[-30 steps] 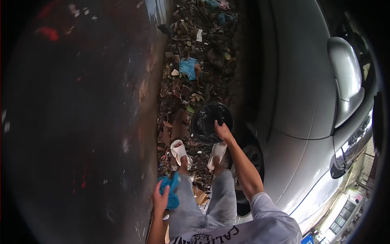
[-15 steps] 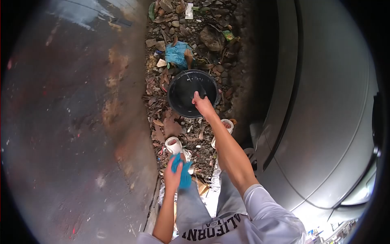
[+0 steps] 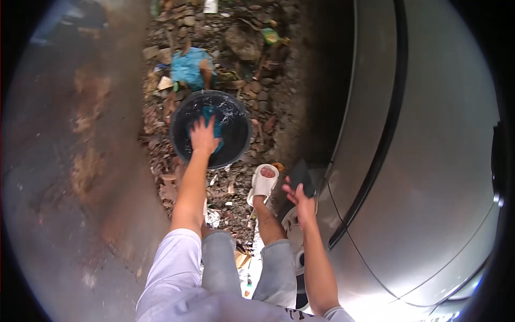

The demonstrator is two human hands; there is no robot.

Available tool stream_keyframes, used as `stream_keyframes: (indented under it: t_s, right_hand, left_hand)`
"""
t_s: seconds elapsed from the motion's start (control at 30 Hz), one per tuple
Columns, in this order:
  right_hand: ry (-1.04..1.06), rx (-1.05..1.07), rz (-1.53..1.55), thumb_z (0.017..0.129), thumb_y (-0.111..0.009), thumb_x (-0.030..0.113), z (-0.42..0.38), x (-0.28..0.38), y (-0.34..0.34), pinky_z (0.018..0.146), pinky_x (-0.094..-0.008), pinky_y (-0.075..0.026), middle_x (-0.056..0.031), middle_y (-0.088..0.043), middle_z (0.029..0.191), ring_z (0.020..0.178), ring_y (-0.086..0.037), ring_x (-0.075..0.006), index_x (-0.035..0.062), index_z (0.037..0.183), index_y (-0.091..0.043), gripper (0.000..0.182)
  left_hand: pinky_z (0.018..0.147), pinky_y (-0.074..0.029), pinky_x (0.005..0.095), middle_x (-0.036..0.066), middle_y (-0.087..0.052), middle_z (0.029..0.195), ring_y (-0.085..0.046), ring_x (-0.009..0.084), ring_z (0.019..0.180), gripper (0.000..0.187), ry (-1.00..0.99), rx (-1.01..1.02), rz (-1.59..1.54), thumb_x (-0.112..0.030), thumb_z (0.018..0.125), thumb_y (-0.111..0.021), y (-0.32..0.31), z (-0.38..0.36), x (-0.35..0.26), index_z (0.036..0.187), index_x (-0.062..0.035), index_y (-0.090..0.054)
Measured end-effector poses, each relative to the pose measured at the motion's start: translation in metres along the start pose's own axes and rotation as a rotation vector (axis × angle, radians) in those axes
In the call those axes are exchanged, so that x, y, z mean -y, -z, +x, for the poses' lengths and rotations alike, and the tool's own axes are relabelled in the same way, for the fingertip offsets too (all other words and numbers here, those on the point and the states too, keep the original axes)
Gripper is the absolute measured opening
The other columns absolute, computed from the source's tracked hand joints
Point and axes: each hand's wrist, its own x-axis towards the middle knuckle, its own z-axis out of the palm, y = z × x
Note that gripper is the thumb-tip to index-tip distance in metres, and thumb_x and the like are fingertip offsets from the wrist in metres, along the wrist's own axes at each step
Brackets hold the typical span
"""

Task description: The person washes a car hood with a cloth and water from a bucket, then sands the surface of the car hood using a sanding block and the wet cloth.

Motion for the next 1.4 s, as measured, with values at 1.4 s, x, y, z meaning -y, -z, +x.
stream_keyframes:
  t_s: [1.4]
  right_hand:
    - [0.551,-0.735,0.967,0.103,-0.049,0.017,-0.588,-0.27,0.225,0.086,-0.0262,-0.044,-0.0067,-0.059,0.123,0.098,-0.054,-0.011,0.0024,0.14,-0.046,0.04]
  left_hand:
    - [0.118,-0.019,0.0558,0.018,-0.028,0.158,-0.022,0.0488,0.144,0.055,-1.597,-0.593,0.035,-0.033,0.092,-0.059,0.235,-0.641,-0.737,0.143,-0.0137,-0.049]
